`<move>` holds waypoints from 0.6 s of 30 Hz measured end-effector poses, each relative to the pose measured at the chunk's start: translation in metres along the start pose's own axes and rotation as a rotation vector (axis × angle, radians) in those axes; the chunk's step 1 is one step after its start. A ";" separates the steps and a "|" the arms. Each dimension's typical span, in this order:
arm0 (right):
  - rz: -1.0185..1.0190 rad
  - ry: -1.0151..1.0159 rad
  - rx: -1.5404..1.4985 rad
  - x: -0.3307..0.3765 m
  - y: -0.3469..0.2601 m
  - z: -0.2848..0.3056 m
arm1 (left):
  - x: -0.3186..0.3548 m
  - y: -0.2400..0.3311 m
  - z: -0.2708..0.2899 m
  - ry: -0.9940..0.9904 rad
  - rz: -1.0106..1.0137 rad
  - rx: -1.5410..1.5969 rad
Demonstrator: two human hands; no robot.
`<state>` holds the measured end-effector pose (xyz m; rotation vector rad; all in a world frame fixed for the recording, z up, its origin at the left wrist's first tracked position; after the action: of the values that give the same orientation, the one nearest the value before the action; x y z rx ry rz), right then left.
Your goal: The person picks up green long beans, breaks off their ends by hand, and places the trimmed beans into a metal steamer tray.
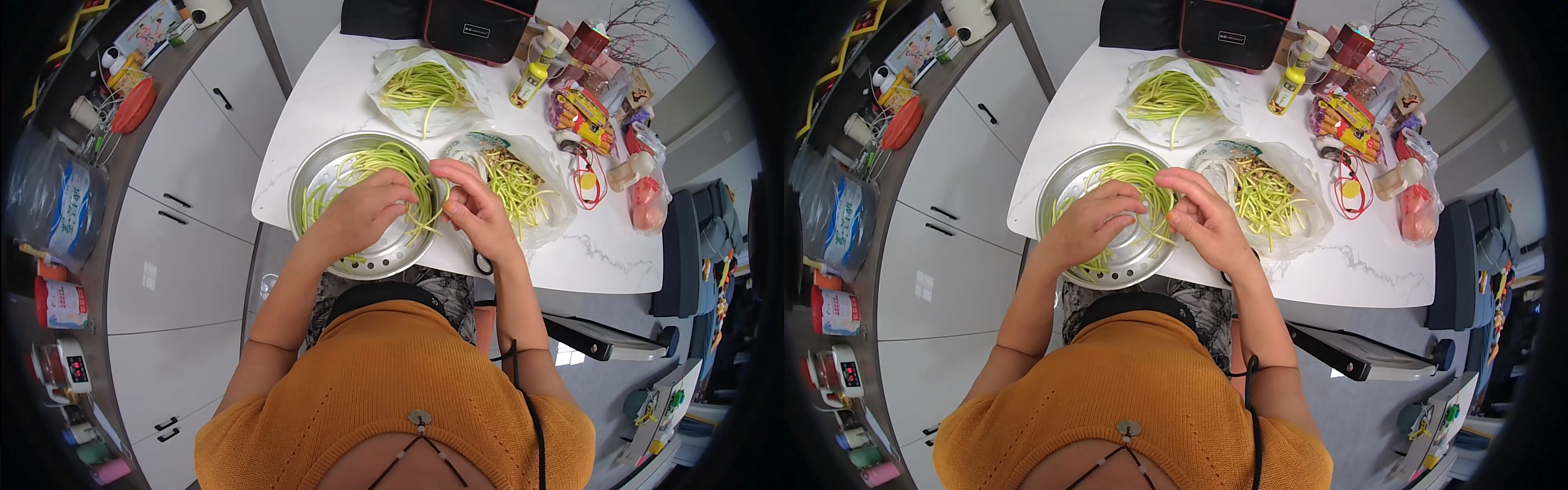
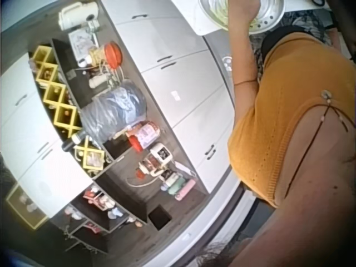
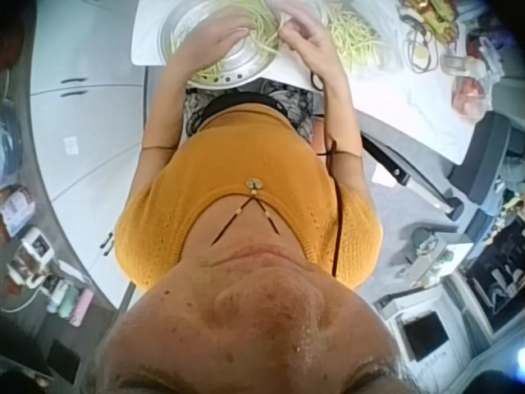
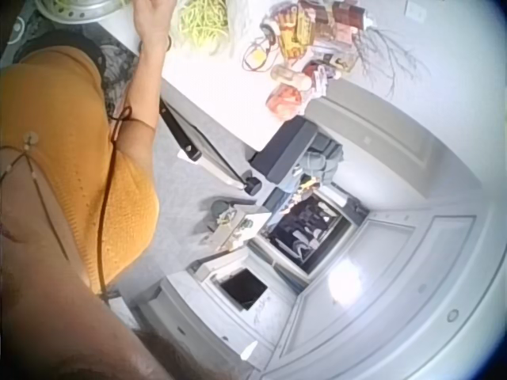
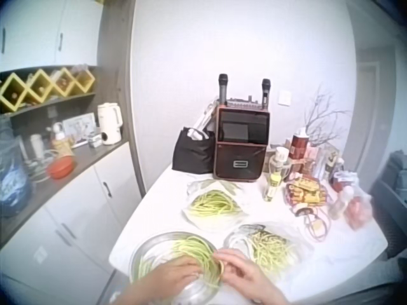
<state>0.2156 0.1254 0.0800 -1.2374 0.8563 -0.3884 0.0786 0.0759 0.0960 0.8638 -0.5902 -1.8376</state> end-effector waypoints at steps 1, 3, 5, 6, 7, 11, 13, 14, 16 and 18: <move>-0.039 0.009 -0.072 0.001 0.000 -0.002 | 0.000 0.001 0.000 0.007 0.001 0.012; -0.097 0.029 -0.150 0.002 0.004 -0.002 | 0.000 0.002 -0.001 0.014 -0.007 0.027; -0.135 0.050 -0.160 0.003 0.011 0.000 | 0.000 0.002 -0.003 0.014 -0.026 0.031; -0.121 0.076 -0.190 0.004 0.012 0.002 | -0.001 0.002 -0.004 0.009 -0.021 0.051; -0.108 0.103 -0.220 0.004 0.014 0.004 | -0.001 0.002 -0.006 0.004 -0.015 0.072; -0.065 0.174 -0.246 0.005 0.018 0.010 | -0.001 0.001 -0.006 0.024 -0.029 0.107; -0.071 0.206 -0.235 0.006 0.024 0.014 | -0.001 0.003 -0.005 0.015 0.014 0.133; -0.073 0.222 -0.229 0.007 0.025 0.016 | -0.001 0.003 -0.005 0.010 0.036 0.146; -0.077 0.239 -0.219 0.007 0.025 0.017 | 0.000 0.002 -0.005 0.030 0.067 0.198; -0.077 0.252 -0.204 0.007 0.025 0.018 | -0.001 0.001 -0.005 0.057 0.081 0.229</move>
<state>0.2291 0.1400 0.0560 -1.4323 1.0857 -0.5369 0.0834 0.0758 0.0941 1.0252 -0.7985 -1.6885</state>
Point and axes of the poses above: each hand's wrist, its own x-axis away from the middle knuckle, its own z-axis out of the back of the hand, y = z × x, the point moved 8 cm from there along -x, towards the middle knuckle, and after that the axes turned 3 degrees about z, right-handed, at the moved point
